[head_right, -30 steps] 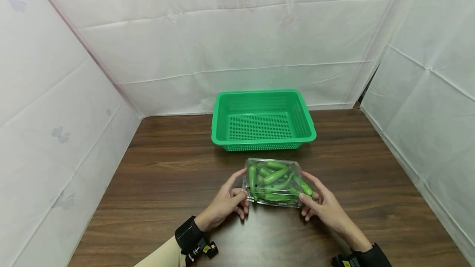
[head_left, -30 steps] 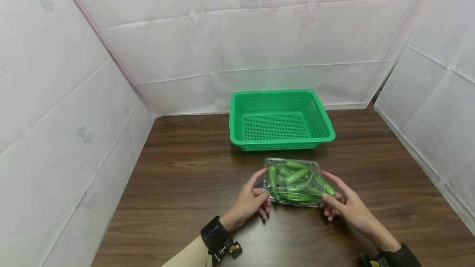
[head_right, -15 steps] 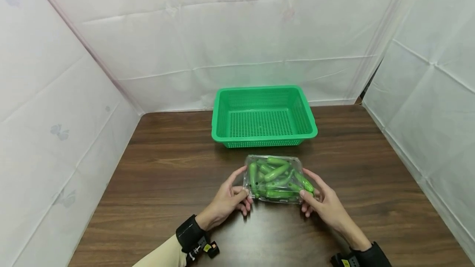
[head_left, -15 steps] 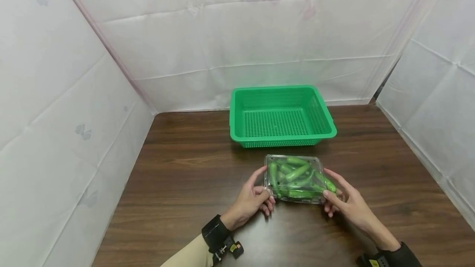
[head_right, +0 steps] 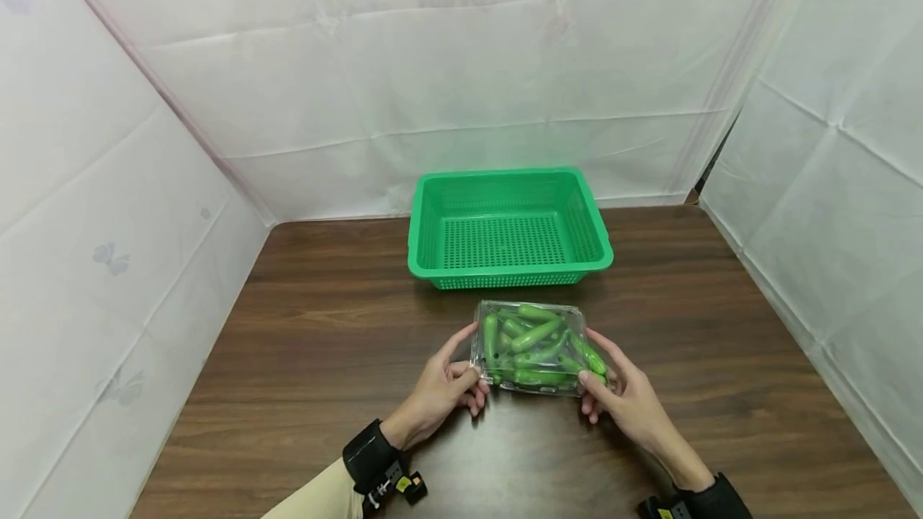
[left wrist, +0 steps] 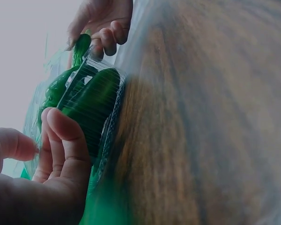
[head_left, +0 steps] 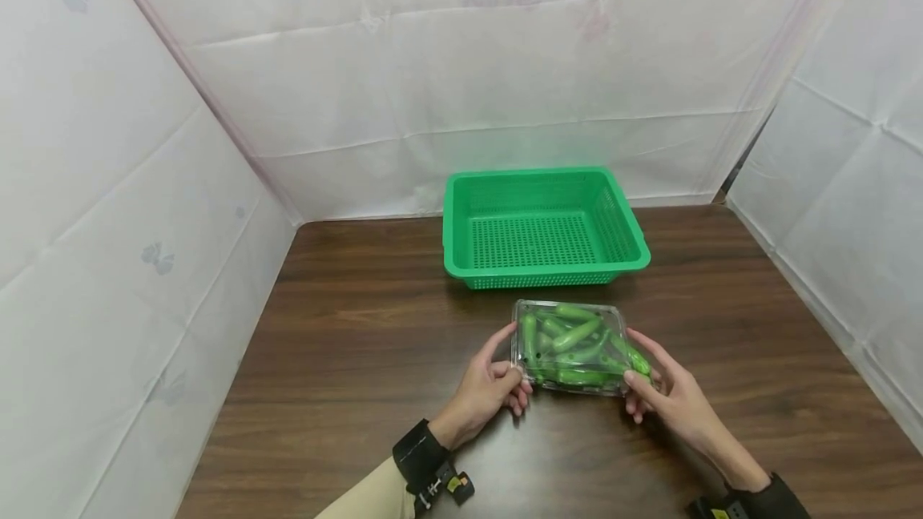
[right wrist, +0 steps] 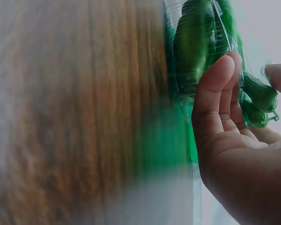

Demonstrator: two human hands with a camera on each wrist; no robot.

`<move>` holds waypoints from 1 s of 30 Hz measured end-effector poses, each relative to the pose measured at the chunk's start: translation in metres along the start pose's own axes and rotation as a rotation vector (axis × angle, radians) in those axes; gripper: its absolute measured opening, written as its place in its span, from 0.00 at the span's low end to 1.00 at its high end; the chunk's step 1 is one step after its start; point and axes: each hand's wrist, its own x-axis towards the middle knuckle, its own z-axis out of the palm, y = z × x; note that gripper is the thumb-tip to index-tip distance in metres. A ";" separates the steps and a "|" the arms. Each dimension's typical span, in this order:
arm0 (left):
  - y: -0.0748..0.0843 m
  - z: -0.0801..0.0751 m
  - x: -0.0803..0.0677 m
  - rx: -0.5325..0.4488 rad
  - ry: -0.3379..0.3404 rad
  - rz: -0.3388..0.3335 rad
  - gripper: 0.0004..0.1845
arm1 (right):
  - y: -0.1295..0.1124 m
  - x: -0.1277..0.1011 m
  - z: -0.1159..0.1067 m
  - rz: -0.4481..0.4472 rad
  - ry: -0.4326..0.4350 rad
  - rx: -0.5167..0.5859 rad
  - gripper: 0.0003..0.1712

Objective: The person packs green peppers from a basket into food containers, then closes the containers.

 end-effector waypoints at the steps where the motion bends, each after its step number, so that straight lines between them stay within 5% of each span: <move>1: -0.001 0.000 -0.001 -0.002 -0.001 -0.006 0.44 | 0.001 0.000 0.000 0.004 -0.004 0.001 0.37; 12: 0.001 0.002 -0.006 0.055 0.040 -0.017 0.42 | 0.000 0.003 -0.006 0.034 -0.042 -0.005 0.34; 23: 0.005 0.000 -0.008 0.147 0.062 -0.013 0.40 | -0.004 0.005 -0.006 -0.016 0.007 -0.195 0.32; 30: 0.005 -0.002 -0.006 0.251 0.087 0.051 0.39 | 0.002 0.009 -0.007 -0.032 0.035 -0.239 0.31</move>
